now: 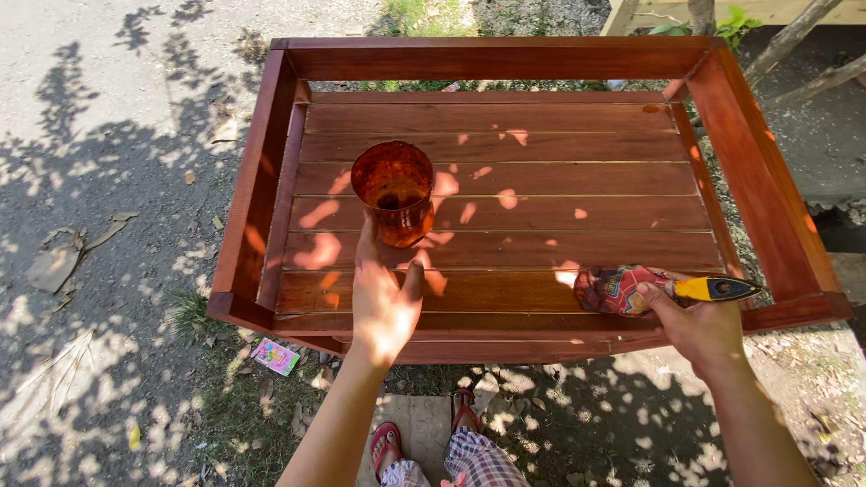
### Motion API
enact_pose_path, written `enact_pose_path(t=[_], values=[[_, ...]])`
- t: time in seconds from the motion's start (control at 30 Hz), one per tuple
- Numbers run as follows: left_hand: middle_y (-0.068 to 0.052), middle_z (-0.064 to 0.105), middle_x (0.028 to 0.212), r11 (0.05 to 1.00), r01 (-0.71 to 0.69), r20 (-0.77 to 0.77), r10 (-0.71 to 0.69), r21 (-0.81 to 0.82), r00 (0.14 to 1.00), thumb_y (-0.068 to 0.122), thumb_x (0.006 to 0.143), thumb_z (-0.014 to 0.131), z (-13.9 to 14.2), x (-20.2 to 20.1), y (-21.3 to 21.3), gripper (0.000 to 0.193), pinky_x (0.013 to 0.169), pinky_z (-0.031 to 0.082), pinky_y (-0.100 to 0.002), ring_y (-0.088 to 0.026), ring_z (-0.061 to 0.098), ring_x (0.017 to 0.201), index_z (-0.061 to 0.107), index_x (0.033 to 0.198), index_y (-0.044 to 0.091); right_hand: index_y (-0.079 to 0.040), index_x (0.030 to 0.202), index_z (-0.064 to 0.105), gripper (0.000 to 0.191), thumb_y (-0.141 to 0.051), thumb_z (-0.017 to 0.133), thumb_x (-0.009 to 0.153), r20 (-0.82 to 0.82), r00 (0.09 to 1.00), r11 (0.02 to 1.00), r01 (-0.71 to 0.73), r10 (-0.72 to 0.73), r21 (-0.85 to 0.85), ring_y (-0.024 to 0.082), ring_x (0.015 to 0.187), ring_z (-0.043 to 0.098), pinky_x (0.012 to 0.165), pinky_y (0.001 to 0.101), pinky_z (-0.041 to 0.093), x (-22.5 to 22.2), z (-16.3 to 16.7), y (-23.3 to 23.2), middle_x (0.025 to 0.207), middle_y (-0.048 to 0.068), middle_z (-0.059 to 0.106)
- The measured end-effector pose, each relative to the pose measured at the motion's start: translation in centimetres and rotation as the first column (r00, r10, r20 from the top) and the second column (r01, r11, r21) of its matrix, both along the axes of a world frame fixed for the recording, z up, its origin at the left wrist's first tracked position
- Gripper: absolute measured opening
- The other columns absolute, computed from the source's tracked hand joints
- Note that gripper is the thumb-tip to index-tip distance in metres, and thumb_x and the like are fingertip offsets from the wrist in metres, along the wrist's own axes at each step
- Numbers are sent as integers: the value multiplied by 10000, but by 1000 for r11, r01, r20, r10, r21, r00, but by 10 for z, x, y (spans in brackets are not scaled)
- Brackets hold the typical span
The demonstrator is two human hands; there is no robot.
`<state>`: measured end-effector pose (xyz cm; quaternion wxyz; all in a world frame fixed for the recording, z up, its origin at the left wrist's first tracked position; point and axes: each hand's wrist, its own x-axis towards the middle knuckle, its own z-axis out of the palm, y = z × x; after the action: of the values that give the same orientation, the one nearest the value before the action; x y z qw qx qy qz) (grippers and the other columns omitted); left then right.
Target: The person applies reddish-brown wood stain to a slatted wooden table outdoors. They dip a brush into a stain can, brush the tabletop, rails and edges, and reposition the table to reach different sides while coating the wood surface.
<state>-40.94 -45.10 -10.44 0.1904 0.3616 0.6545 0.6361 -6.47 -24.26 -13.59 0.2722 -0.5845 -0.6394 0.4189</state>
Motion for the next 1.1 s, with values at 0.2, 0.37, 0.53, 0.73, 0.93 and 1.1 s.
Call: enact_pose_path(t=[0.2,0.37,0.53,0.73,0.93,1.1], values=[[-226,443,1478,965,-195,-321,243,176,915,-16,806,819,-47,0,35,1100,1158,402,-409,-296,546,1328,20,1550,-148,-16,1200,695,320,-142,804,927,73,997,951,-60,39,304,179,961,716,805,292,554,69,8,32,1078,93,768],[-177,364,1622,899,-102,-58,140,426,988,97,901,744,-68,-23,64,1034,1202,510,-409,-287,500,1478,38,1649,-6,-149,1224,790,390,-382,773,912,671,703,892,-118,-236,437,337,814,740,768,429,588,81,33,27,873,181,765],[-218,476,1455,918,-377,-390,395,127,831,191,611,1062,-64,-31,69,1209,1132,440,-480,-350,483,1363,315,1547,28,-189,1317,739,457,-466,649,965,854,444,926,-121,-272,358,340,721,755,660,450,622,68,43,20,834,167,775],[-118,590,1390,931,-332,-75,346,153,935,188,640,991,-51,-27,77,976,1074,559,-396,-260,614,1288,440,1436,62,-128,1362,695,490,-294,684,901,764,507,621,-463,-400,633,300,844,756,667,401,625,65,25,2,1127,91,784],[-124,582,1372,943,-248,-125,280,223,952,67,642,996,-49,-22,68,956,1102,507,-382,-242,587,1288,449,1426,52,-57,1327,677,549,-303,749,841,800,524,741,-405,-292,536,322,808,771,657,408,652,24,-1,-13,1029,190,764],[-90,565,1403,942,-171,64,159,289,985,-12,634,925,-46,-21,63,939,1097,538,-347,-214,588,1290,433,1428,77,30,1208,670,548,-294,810,788,683,695,518,-508,-227,689,352,858,769,674,399,648,-49,-13,-54,972,227,751]])
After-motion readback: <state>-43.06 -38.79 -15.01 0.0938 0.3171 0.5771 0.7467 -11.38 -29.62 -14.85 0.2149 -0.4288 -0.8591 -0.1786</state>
